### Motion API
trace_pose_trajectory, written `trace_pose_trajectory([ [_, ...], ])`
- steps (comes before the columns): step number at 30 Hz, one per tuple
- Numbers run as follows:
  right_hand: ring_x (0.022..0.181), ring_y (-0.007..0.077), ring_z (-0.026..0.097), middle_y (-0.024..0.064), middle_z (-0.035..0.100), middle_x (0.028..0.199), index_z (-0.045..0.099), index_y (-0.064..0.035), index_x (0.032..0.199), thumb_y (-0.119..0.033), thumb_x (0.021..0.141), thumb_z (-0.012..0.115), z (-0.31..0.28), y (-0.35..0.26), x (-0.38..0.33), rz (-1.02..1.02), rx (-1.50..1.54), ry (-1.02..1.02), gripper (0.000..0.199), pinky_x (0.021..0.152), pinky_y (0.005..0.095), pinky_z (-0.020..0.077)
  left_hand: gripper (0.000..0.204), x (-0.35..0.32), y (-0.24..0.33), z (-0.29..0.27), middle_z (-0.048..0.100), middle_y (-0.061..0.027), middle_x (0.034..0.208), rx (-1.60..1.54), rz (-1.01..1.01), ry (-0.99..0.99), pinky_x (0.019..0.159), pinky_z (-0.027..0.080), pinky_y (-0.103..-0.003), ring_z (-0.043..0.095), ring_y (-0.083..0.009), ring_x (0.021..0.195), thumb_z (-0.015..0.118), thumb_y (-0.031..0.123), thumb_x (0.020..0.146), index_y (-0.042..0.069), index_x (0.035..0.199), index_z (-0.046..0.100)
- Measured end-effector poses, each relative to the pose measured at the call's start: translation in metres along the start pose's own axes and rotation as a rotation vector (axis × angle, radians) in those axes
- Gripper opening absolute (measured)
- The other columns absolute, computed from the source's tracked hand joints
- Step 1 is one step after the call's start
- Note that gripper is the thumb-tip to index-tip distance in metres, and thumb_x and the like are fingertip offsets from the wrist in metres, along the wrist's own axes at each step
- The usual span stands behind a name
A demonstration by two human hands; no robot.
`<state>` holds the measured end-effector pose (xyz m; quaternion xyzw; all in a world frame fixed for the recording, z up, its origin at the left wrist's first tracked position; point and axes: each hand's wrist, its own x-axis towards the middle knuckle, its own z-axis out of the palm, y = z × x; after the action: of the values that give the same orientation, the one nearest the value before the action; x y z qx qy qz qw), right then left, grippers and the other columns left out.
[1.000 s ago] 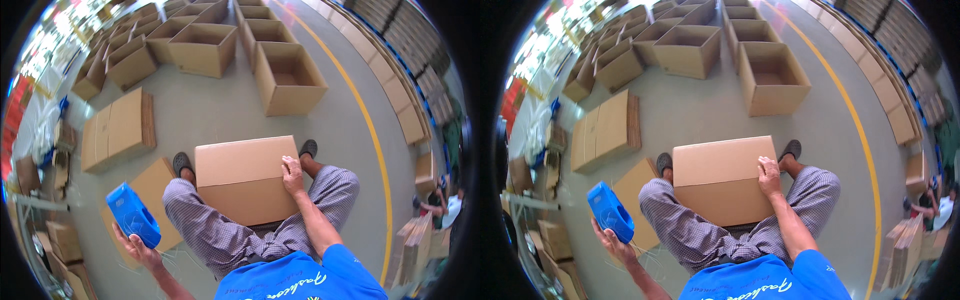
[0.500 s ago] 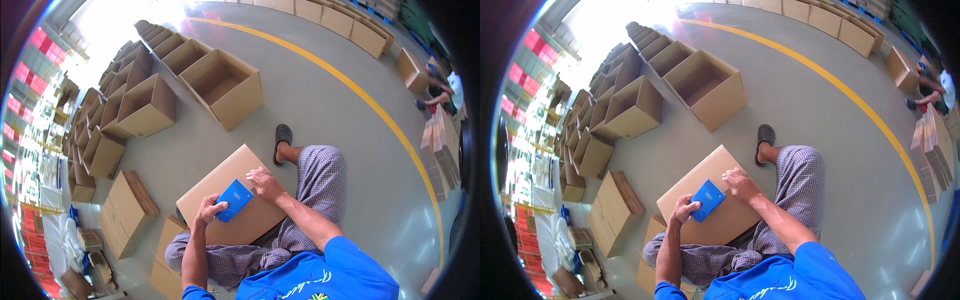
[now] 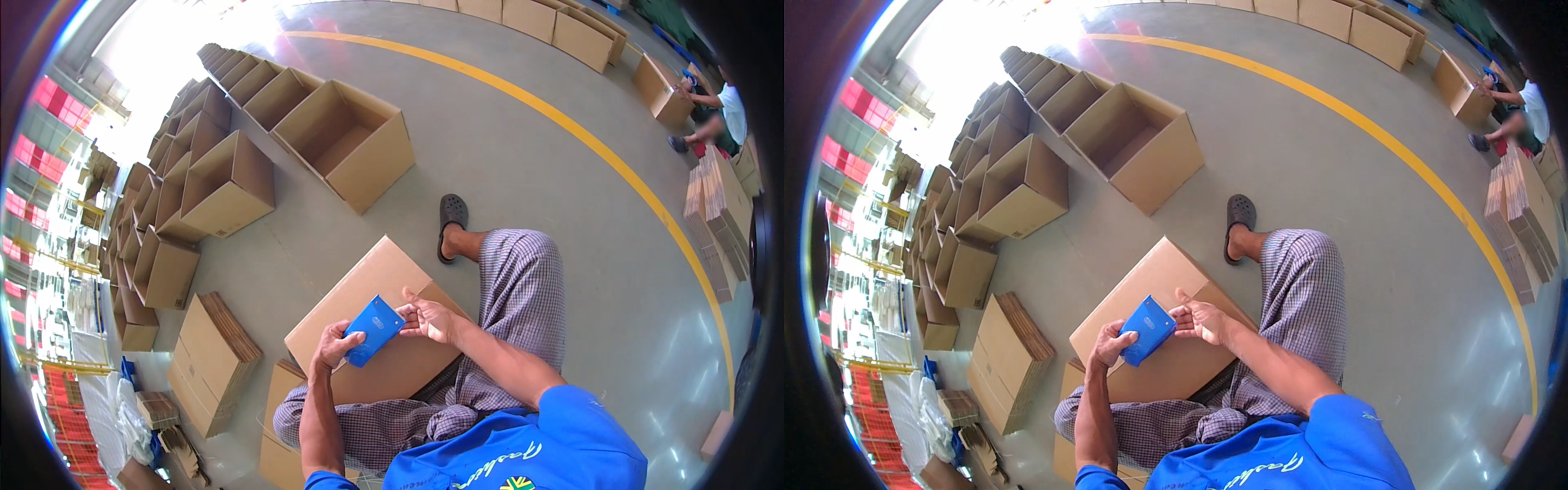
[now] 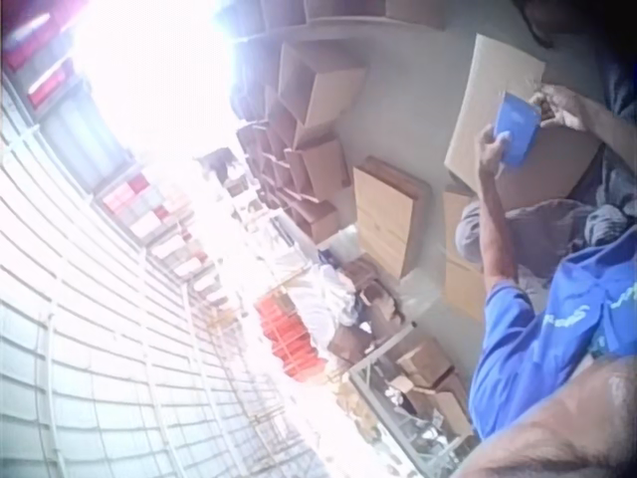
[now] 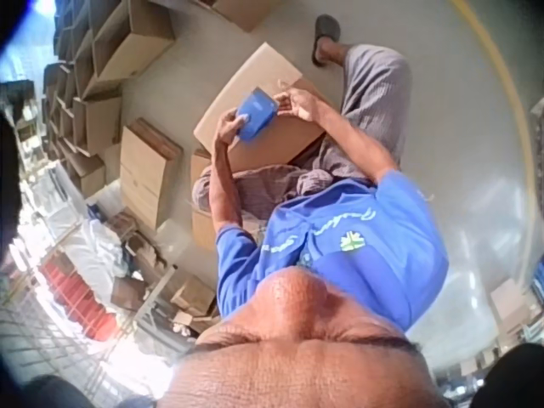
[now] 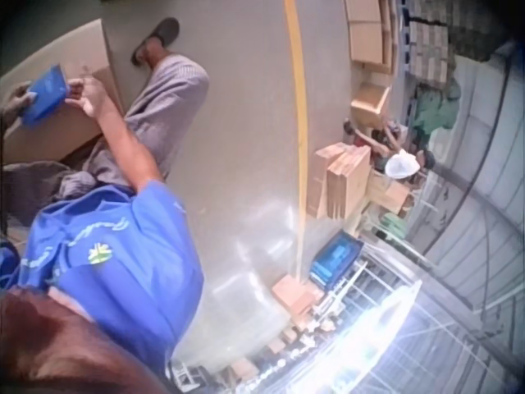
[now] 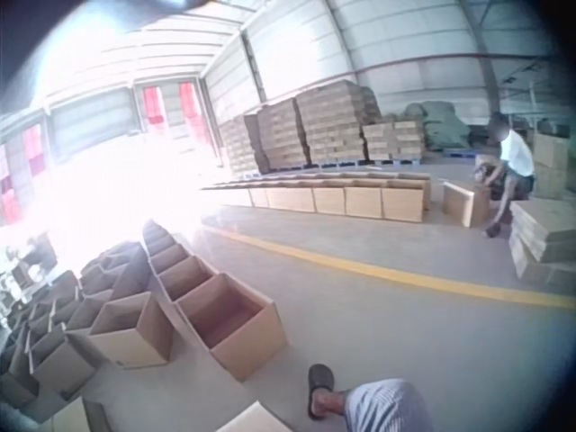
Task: The person sits on the warehouse floor and assembles flat-packed cardboard boxes. They fold the flaps to form the box shape, then use a handheld tape dispenser to seal the seams. The person repeats this process for several boxes, placing finished ones aside.
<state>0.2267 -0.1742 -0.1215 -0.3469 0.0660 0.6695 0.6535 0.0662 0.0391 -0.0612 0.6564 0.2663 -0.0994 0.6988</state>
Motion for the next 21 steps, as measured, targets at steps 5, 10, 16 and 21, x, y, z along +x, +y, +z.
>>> trace_pose_trajectory([
  [5, 0.082, 0.0097, 0.064, 0.0009, 0.068, 0.088, 0.068, -0.0071, 0.099, -0.031, 0.095, 0.064, 0.008, -0.002, 0.017, -0.195, -0.162, 0.164, 0.024, 0.071, 0.0277, 0.0547, 0.040, 0.000, 0.010, 0.009, 0.068, -0.0031, 0.080, 0.202, -0.015, 0.040, 0.063, 0.052, -0.027, 0.062, -0.0113, 0.068, 0.077, 0.037, 0.079, 0.001, 0.094, 0.070],
  [10, 0.069, 0.0097, 0.064, 0.0027, 0.069, 0.080, 0.069, 0.0002, 0.094, -0.020, 0.095, 0.065, 0.008, -0.015, 0.011, -0.423, -0.590, 0.356, 0.021, 0.064, 0.0249, 0.0531, 0.045, -0.005, 0.036, 0.028, 0.068, -0.0043, 0.079, 0.387, -0.130, 0.068, 0.062, 0.052, -0.028, 0.063, -0.0112, 0.069, 0.075, 0.042, 0.081, -0.001, 0.096, 0.070],
  [16, 0.063, 0.0100, 0.064, 0.0059, 0.070, 0.079, 0.069, 0.0004, 0.091, -0.023, 0.092, 0.067, -0.048, -0.086, -0.014, -0.461, -0.588, 0.522, 0.023, 0.053, 0.0250, 0.0527, 0.053, -0.011, 0.046, 0.024, 0.070, -0.0087, 0.076, 0.600, -0.126, 0.133, 0.063, 0.055, -0.032, 0.066, -0.0151, 0.067, 0.070, 0.048, 0.080, -0.004, 0.094, 0.072],
  [21, 0.064, 0.0095, 0.065, 0.0047, 0.070, 0.079, 0.070, -0.0017, 0.089, -0.026, 0.092, 0.068, -0.055, -0.088, -0.003, -0.443, -0.762, 0.645, 0.025, 0.054, 0.0245, 0.0526, 0.060, 0.003, 0.042, 0.034, 0.073, -0.0135, 0.083, 0.713, -0.186, 0.214, 0.070, 0.056, -0.036, 0.071, -0.0225, 0.074, 0.070, 0.055, 0.076, 0.002, 0.102, 0.074],
])
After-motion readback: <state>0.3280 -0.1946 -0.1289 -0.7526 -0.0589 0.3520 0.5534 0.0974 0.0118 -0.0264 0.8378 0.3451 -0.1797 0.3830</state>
